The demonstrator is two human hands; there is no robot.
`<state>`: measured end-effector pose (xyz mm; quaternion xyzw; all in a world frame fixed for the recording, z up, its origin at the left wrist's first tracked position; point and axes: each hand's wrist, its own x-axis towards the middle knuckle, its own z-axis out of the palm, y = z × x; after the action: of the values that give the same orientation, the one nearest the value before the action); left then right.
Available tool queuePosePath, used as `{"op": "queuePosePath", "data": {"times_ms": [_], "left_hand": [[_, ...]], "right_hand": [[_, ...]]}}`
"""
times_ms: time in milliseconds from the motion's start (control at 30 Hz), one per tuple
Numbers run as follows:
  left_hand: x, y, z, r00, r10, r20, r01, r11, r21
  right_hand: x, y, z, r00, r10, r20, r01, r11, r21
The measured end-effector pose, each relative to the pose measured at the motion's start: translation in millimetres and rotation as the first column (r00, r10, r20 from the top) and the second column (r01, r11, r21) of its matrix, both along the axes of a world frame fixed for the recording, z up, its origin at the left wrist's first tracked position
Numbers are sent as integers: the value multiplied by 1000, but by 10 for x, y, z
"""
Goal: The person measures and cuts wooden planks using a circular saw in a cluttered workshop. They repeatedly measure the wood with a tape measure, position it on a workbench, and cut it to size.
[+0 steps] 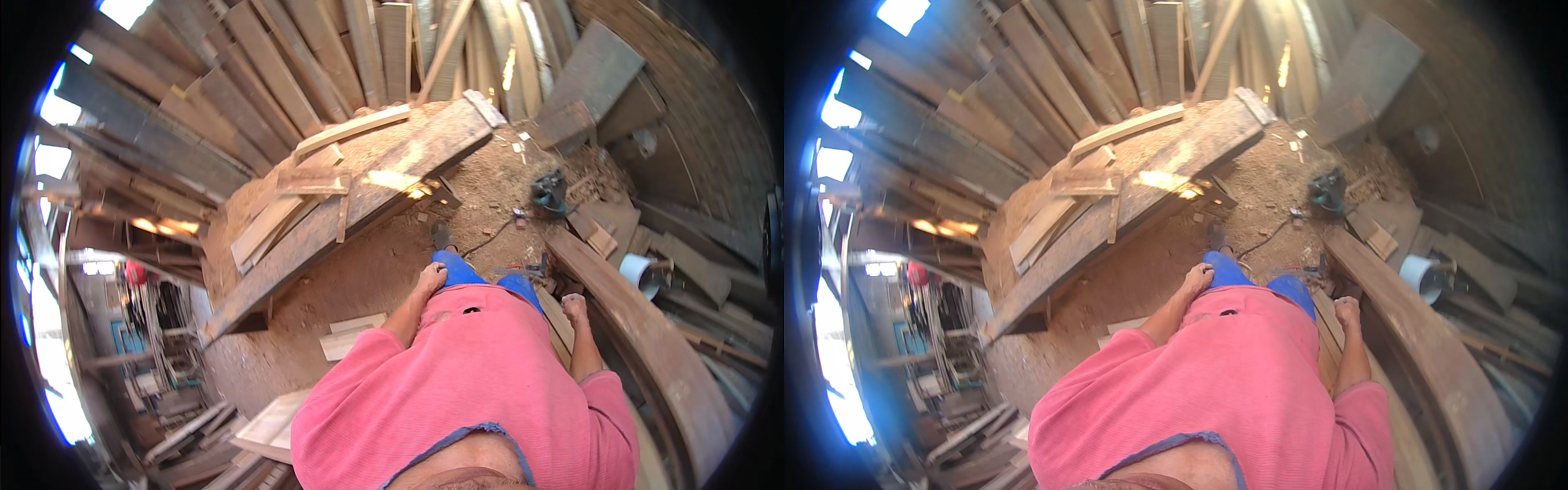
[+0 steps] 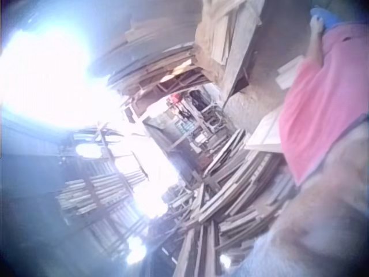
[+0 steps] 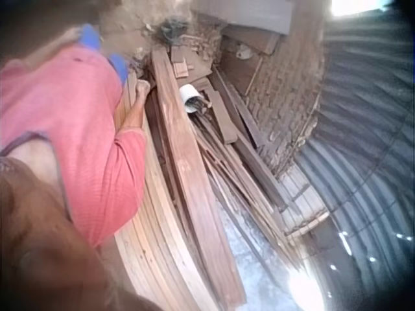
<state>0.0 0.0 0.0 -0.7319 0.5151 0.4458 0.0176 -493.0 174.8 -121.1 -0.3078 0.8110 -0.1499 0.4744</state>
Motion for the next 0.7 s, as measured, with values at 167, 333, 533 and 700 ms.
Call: {"op": "queuePosePath", "data": {"times_ms": [167, 333, 533, 700], "left_hand": [[459, 140, -356, 988, 141, -66, -136, 988, 79], [982, -119, -576, 992, 57, -115, -42, 990, 135], [1858, -1042, -316, 976, 195, 100, -196, 981, 1], [2676, -1804, 133, 866, 334, 372, -255, 935, -247]], "right_hand": [[543, -1108, 119, 998, 43, 54, -41, 998, -49], [1264, -1883, 153, 975, 223, 11, -221, 972, -76], [2223, -2749, 358, 960, 278, 35, -279, 960, 31], [2942, -3449, 424, 930, 363, 59, -366, 930, 45]]}}
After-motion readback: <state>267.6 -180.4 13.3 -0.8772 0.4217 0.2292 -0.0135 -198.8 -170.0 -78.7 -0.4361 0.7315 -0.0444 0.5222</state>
